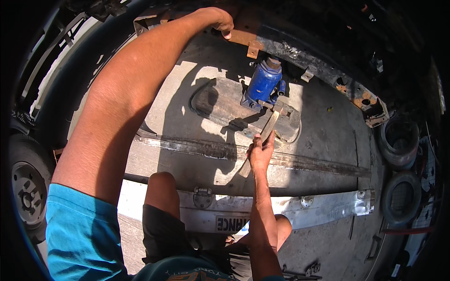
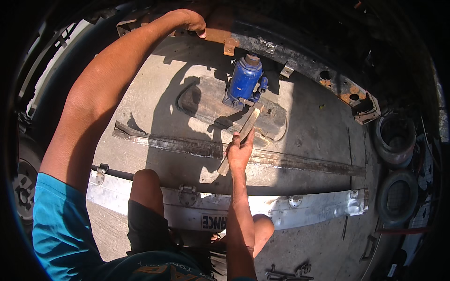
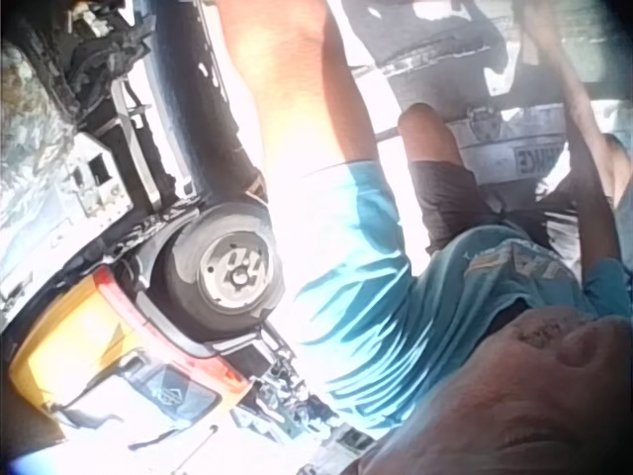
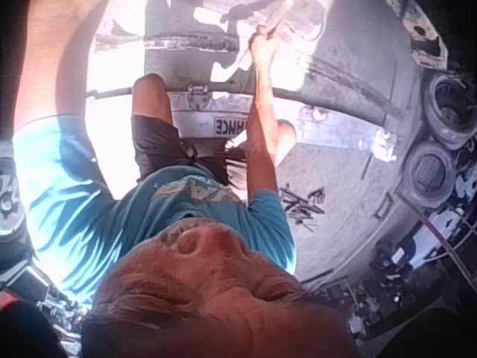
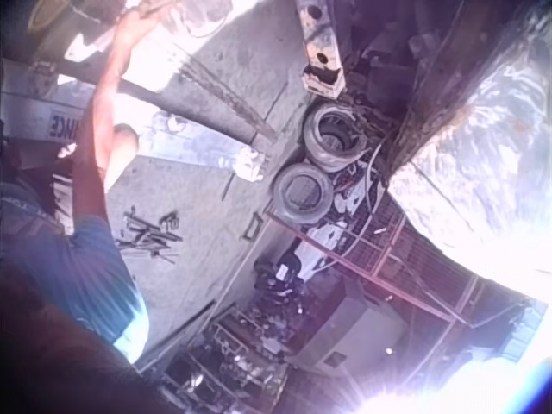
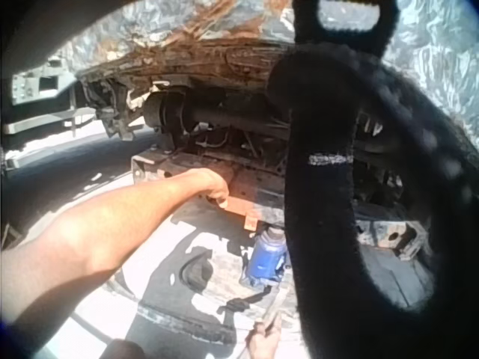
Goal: The person kneels to handle a long silver metal panel, aligning it against a vehicle's undercarriage. They then use a hammer and a blue hydraulic bottle jack to adjust the panel's position and apply pressure to the vehicle frame.
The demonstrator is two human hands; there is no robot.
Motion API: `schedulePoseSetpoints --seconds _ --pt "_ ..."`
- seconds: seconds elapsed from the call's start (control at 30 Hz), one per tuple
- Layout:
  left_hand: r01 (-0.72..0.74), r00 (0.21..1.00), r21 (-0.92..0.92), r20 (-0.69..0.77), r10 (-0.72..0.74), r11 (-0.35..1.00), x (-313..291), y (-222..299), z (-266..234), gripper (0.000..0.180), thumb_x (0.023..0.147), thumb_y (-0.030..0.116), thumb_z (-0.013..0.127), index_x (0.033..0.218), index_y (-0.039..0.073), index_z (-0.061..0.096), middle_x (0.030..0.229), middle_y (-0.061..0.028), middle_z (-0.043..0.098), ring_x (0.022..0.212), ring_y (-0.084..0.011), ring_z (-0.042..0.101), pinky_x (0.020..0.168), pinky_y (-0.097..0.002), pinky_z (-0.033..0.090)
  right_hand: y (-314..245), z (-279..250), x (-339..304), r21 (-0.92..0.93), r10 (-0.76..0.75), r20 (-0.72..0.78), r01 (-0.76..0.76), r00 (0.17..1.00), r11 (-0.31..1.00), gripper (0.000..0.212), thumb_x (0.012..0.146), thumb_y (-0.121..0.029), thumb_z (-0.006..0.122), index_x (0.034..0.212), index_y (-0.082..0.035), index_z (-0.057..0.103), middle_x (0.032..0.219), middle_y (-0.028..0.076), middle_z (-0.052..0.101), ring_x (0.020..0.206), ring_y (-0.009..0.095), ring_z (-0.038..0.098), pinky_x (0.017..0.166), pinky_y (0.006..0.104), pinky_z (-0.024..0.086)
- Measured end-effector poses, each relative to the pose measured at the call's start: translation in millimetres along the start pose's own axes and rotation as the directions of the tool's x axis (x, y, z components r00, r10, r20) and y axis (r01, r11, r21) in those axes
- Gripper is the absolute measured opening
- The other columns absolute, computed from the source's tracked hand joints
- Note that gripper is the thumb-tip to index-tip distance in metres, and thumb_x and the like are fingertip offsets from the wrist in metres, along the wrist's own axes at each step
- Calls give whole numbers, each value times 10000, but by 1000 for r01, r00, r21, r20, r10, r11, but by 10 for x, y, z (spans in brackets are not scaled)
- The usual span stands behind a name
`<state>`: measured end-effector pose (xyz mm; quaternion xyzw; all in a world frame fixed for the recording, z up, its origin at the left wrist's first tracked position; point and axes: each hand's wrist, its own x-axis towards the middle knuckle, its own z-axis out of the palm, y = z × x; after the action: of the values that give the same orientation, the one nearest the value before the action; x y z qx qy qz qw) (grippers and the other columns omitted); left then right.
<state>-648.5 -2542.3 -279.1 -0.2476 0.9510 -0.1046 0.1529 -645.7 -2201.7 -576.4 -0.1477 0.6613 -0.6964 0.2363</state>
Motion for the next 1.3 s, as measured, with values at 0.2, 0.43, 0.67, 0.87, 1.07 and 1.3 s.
schedulePoseSetpoints --seconds 0.2,0.43,0.67,0.87,1.07,1.3 --pt "13 1000 -4 13 -13 1000 -22 36 -25 490 998 451 628 1212 21 725 1056 -138 744 960 -323 704 942 -494 521 -44 18 -53 4 15 -5 -15 1000 1000 742 1066 -159 613 1661 -91 175 802 37 557 471 99 491 408 302 424" --pt "-15 1000 50 20 14 999 3 53 -36 499 996 457 630 1207 14 724 1043 -140 740 967 -324 703 941 -498 520 58 -11 -22 -22 8 -14 -8 1000 1000 747 1064 -124 595 1665 -91 152 737 39 574 463 107 485 417 317 419" --pt "24 999 4 35 -24 1000 32 33 -21 513 997 466 631 1204 7 726 1078 -150 744 988 -328 704 941 -508 515 67 -7 -1 -100 17 -21 -19 1000 995 752 1064 -156 609 1661 -87 157 772 41 558 459 113 491 407 313 420" --pt "46 996 -46 75 -42 998 -25 63 -106 511 1005 460 622 1222 8 722 1118 -159 746 1031 -336 701 961 -516 503 104 -21 9 -131 18 -1 -18 1000 991 756 1068 -159 603 1669 -96 149 794 45 570 477 104 503 415 316 425" --pt "1 1000 65 15 -2 998 -21 32 -7 511 1006 457 614 1219 5 718 1120 -156 746 1047 -344 695 972 -511 498 7 -44 -21 -189 1 -34 -7 999 982 728 1074 -160 590 1669 -97 176 818 52 602 482 110 500 437 323 426" --pt "12 1000 30 27 -13 999 -15 51 -22 511 1007 449 609 1235 2 706 1153 -175 739 1077 -363 696 987 -516 500 -11 -140 17 -331 -43 -52 23 998 943 718 1065 -149 575 1671 -85 194 850 75 633 574 99 541 501 309 445"
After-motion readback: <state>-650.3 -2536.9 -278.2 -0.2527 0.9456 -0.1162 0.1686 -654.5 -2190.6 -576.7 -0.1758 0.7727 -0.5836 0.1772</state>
